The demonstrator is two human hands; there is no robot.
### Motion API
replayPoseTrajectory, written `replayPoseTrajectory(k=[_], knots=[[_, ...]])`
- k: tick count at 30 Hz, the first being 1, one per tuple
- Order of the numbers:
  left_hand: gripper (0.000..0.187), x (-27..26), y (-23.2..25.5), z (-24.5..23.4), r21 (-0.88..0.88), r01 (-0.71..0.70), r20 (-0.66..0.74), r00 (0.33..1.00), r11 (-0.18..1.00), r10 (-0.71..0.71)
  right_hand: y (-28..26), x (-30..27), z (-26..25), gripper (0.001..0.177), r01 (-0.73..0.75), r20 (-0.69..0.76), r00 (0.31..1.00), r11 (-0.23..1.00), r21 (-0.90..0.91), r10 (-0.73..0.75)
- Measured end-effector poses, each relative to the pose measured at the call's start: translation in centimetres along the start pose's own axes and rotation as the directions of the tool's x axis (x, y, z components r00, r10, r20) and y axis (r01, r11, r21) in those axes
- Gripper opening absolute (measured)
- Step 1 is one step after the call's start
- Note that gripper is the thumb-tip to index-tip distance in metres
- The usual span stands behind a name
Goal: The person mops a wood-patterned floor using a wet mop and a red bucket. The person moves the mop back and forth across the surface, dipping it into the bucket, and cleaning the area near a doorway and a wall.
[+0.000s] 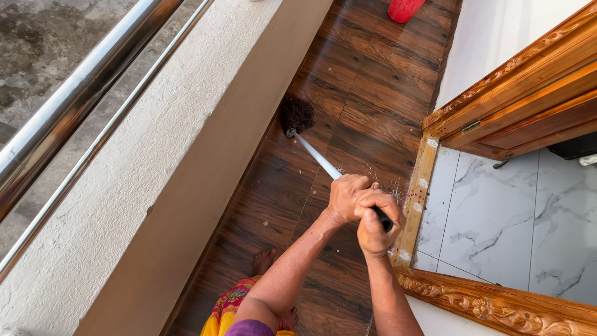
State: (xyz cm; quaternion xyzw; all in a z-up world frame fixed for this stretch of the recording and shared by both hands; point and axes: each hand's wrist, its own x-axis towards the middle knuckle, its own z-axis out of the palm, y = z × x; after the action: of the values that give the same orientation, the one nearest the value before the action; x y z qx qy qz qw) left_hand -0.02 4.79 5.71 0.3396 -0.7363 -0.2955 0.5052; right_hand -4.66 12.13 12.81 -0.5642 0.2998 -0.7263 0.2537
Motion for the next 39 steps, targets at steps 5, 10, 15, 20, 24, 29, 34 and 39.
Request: replayPoseTrajectory(k=[5,10,15,20,24,29,34,39], knots=[[0.033,0.9,-3.9,-0.5,0.181,-0.262,-0.084,0.956,0.948,0.281,3.5,-0.1,0.2,0.009,-0.015,-0.001,1.000,0.908,-0.418,0.016],[0.030,1.1,-5.5,-0.4,0.054,-0.179,-0.095,0.978,0.982,0.183,5.2,-0.1,0.1,0.011,-0.032,0.010,0.999,0.870,-0.492,0.043],[0.030,-0.3,-4.9,0.2,0.035,-0.164,-0.059,0.984,0.986,0.166,4.1,-1.4,-0.8,0.008,-0.075,0.015,0.995,0.869,-0.489,0.095],[0.031,-3.8,-3.4,0.3,-0.007,-0.099,-0.044,0.994,0.995,0.099,1.7,-4.3,-1.1,0.009,-0.076,0.059,0.991,0.882,-0.466,0.117],[0.031,-5.7,-1.5,-0.4,-0.061,-0.045,-0.051,0.998,0.997,0.042,-0.4,-5.7,-0.7,0.009,-0.098,0.093,0.983,0.881,-0.463,0.159],[0.033,-8.0,1.4,-2.0,-0.114,0.003,-0.096,0.995,0.993,-0.014,-4.4,-6.0,1.0,0.010,-0.062,0.167,0.972,0.869,-0.491,0.163],[0.038,-9.5,2.6,-3.3,-0.107,0.059,-0.071,0.995,0.993,-0.066,-8.4,-7.0,2.5,0.012,-0.118,0.266,0.944,0.951,-0.286,0.197],[0.029,-9.6,0.2,-2.4,0.005,-0.063,-0.089,0.994,0.998,0.063,-4.4,-8.7,2.1,0.023,-0.278,0.086,0.953,0.950,-0.140,0.292]])
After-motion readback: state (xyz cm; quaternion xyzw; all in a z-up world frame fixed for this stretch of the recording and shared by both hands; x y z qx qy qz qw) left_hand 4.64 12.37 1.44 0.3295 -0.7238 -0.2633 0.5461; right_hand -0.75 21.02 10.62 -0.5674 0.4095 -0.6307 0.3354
